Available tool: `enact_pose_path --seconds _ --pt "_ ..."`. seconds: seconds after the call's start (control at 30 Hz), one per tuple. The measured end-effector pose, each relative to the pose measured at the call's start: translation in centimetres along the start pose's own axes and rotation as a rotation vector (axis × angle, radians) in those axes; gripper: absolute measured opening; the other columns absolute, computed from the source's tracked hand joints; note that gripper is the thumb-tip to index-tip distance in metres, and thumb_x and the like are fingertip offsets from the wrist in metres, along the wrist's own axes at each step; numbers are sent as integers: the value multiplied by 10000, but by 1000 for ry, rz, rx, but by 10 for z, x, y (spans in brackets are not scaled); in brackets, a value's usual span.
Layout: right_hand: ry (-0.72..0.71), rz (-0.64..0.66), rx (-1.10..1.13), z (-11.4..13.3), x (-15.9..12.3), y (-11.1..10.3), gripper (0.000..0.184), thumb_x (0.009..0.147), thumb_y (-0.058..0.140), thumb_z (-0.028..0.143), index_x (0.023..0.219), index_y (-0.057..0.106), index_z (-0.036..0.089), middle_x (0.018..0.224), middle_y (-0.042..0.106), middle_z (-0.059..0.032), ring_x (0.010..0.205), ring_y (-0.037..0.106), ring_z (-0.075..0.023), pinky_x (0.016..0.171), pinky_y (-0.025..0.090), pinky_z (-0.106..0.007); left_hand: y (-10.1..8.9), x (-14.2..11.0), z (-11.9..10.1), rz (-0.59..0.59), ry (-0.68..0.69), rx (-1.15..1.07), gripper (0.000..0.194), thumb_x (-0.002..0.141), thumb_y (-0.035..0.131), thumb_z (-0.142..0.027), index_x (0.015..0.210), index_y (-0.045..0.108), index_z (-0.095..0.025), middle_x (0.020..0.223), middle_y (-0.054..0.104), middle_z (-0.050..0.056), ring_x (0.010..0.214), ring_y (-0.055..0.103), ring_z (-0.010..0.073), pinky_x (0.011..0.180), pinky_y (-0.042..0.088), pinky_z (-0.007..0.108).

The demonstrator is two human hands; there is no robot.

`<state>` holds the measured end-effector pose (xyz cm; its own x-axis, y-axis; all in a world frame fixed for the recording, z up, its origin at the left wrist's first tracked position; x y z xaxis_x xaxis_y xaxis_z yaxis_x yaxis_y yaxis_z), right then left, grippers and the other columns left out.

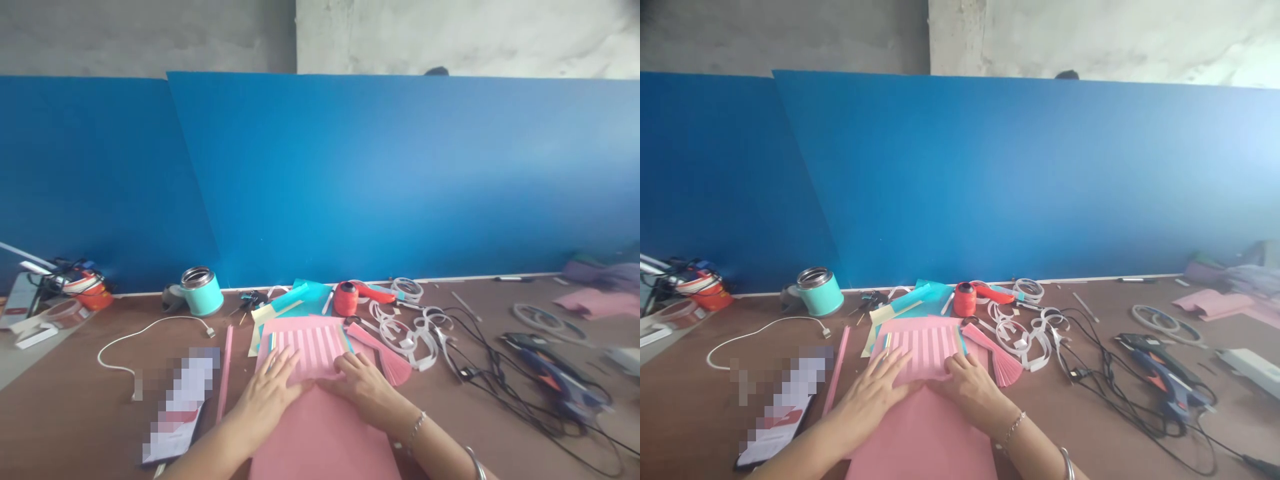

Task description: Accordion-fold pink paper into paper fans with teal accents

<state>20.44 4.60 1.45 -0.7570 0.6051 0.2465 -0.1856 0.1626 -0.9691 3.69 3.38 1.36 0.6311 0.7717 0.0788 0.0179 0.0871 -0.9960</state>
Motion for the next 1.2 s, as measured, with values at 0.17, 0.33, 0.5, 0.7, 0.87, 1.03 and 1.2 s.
enact_pose_path --seconds 0.17,0.33,0.5,0.7,0.87,1.03,1.2 --pt "82 52 60 -10 -5 5 498 849 469 78 1231 579 377 924 552 -55 836 461 -192 710 320 -308 0 -7 7 -49 -27 -47 621 826 395 28 1255 543 -397 1477 392 21 1373 309 267 1064 350 518" --pt "172 24 133 -27 -17 0 480 786 479 29 1049 692 368 961 590 -47 893 500 -204 778 347 -339 10 -21 17 -76 -26 7 590 738 391 58 1135 640 -301 1391 509 24 1314 404 247 1058 368 476" --pt "248 39 142 -39 -22 -6 466 659 510 2 887 743 335 918 617 -31 913 529 -217 771 353 -338 12 -43 25 -174 -8 39 638 691 359 77 1159 625 -267 1278 601 18 1203 495 226 1011 413 433" --pt "282 40 94 -42 -23 -4 396 630 470 -9 742 745 254 842 628 -60 813 544 -210 693 349 -329 23 -61 30 -223 -23 -21 669 700 339 55 1249 568 -253 1302 593 10 1153 552 195 993 450 376" --pt "302 69 73 -41 -24 3 345 650 474 -2 704 720 233 765 620 -56 777 554 -202 684 371 -310 33 -72 34 -282 -70 -9 688 707 355 14 1323 510 -250 1318 579 12 1152 581 173 981 476 297" --pt "349 48 -11 -45 -23 14 219 690 492 35 639 646 182 697 610 -61 682 544 -190 639 360 -302 31 -77 40 -306 -107 36 623 724 389 -23 1266 566 -273 1269 620 2 1124 601 183 978 481 293" --pt "323 -10 -77 -43 -21 19 197 647 492 17 589 580 184 642 600 -62 622 518 -182 608 322 -309 22 -70 42 -270 -143 -10 598 697 387 5 1171 622 -274 1210 650 5 1150 562 210 999 459 354"
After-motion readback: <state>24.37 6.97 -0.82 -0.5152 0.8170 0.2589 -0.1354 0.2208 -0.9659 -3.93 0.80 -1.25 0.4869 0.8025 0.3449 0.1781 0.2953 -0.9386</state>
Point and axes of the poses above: each hand's wrist, its own x-axis towards the middle knuckle, its own y-axis out of the palm, z = x × y, the point moved 6 cm from there along x, towards the middle knuckle
